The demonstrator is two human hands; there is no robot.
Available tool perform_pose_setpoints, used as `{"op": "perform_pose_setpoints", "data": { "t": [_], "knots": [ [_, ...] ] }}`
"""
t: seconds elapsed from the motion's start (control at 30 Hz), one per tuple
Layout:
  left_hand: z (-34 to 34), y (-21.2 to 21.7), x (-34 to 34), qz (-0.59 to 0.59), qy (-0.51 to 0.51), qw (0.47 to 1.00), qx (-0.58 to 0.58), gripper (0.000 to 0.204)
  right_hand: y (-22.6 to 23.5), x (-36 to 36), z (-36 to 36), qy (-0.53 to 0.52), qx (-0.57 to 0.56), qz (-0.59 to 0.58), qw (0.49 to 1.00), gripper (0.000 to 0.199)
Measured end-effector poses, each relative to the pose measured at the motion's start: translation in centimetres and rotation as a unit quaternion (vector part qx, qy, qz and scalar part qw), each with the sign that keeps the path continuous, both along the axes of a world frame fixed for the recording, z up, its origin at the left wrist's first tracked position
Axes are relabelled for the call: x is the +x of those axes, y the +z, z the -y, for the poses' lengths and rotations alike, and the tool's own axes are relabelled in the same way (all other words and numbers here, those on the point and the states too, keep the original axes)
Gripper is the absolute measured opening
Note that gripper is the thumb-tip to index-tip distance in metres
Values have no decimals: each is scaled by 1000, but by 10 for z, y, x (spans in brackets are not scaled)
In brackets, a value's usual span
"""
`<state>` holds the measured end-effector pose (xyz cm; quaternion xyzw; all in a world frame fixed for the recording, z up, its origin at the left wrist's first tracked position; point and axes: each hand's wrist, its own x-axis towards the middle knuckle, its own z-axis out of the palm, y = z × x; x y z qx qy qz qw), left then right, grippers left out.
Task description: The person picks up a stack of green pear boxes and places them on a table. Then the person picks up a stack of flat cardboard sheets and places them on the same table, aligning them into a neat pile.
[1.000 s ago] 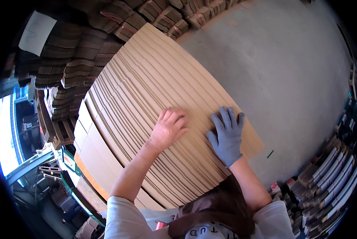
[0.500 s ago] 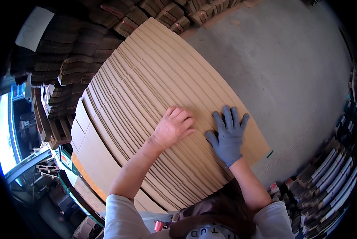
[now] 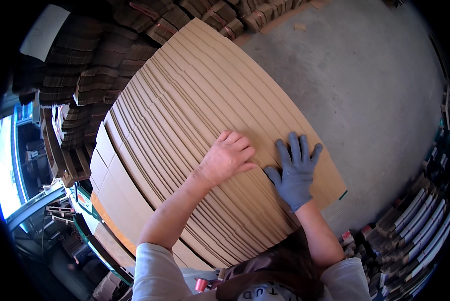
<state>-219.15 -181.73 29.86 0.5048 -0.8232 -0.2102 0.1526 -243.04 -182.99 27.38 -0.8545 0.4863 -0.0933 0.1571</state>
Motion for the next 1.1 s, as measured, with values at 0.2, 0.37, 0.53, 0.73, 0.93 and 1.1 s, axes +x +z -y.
{"op": "perform_pose_setpoints", "data": {
  "t": [0.2,0.37,0.53,0.73,0.93,1.1],
  "knots": [
    [-1,-2,1,7,-2,1000,3,33,-2,-1,-1,2,-5,0,1000,69],
    [-1,-1,1,7,-1,1000,7,34,-3,-1,-1,1,-4,-2,1000,70],
    [-1,-2,1,8,1,1000,11,34,-4,-2,1,3,-6,6,1000,71],
    [-2,-3,1,1,1,1000,13,33,-3,-4,2,4,0,6,1000,72],
    [-2,-1,2,-10,4,1000,11,34,-2,-5,4,5,1,4,1000,72],
    [-3,-1,2,-8,5,1000,16,34,-3,-5,4,5,-5,9,1000,73]
  ]
}}
